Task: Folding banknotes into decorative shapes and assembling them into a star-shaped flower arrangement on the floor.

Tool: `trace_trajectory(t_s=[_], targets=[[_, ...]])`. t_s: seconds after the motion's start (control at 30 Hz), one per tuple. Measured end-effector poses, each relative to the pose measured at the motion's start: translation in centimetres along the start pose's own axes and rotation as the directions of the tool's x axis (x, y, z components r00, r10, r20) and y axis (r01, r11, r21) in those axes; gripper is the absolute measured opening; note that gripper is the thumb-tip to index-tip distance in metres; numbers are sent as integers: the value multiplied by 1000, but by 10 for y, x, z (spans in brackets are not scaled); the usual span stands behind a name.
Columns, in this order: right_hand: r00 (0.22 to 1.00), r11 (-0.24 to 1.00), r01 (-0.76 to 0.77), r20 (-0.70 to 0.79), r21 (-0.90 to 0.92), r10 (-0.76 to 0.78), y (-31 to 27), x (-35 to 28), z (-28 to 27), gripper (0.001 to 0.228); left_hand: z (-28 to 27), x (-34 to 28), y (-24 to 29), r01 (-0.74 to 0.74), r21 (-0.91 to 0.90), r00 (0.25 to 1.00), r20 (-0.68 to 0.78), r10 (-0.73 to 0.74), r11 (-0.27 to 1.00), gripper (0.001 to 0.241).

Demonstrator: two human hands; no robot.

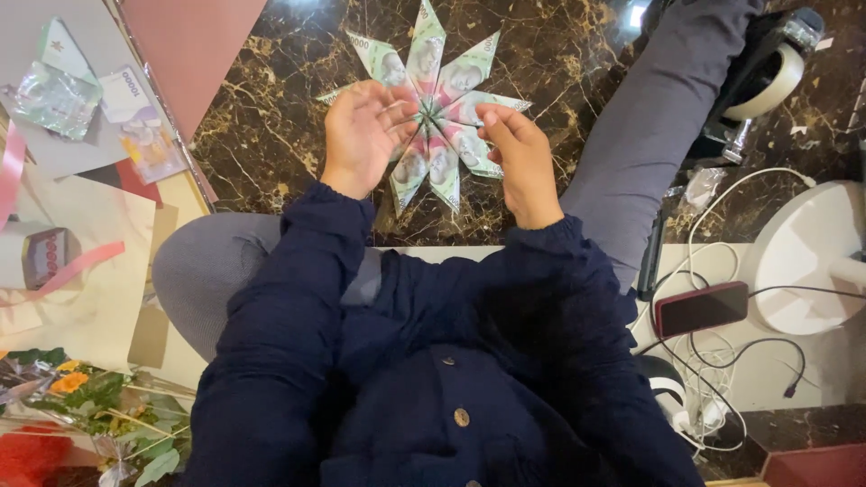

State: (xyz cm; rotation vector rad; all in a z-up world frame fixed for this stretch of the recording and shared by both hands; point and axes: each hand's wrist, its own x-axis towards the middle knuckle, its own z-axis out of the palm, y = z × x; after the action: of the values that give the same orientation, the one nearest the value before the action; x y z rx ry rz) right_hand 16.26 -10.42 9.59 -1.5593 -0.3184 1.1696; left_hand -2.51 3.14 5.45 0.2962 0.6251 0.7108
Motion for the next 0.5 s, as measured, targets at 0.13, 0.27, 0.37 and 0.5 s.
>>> trace_trajectory(t_s=[0.13, 0.27, 0.37, 0.5], targets=[[999, 992, -41, 33, 122, 37, 3, 2, -5, 31, 1, 6, 2, -65, 242, 994, -71, 84, 968, 44], [994, 965, -109, 40, 239, 102, 7, 5, -12, 31, -19, 12, -5, -168, 330, 971, -105, 213, 929, 36], [992, 953, -123, 53, 278, 113, 11, 8, -13, 31, -23, 15, -8, -151, 278, 975, -118, 189, 949, 32], [986, 937, -161, 80, 310, 143, 8, 6, -11, 30, -25, 15, -8, -128, 282, 977, -129, 170, 951, 26]])
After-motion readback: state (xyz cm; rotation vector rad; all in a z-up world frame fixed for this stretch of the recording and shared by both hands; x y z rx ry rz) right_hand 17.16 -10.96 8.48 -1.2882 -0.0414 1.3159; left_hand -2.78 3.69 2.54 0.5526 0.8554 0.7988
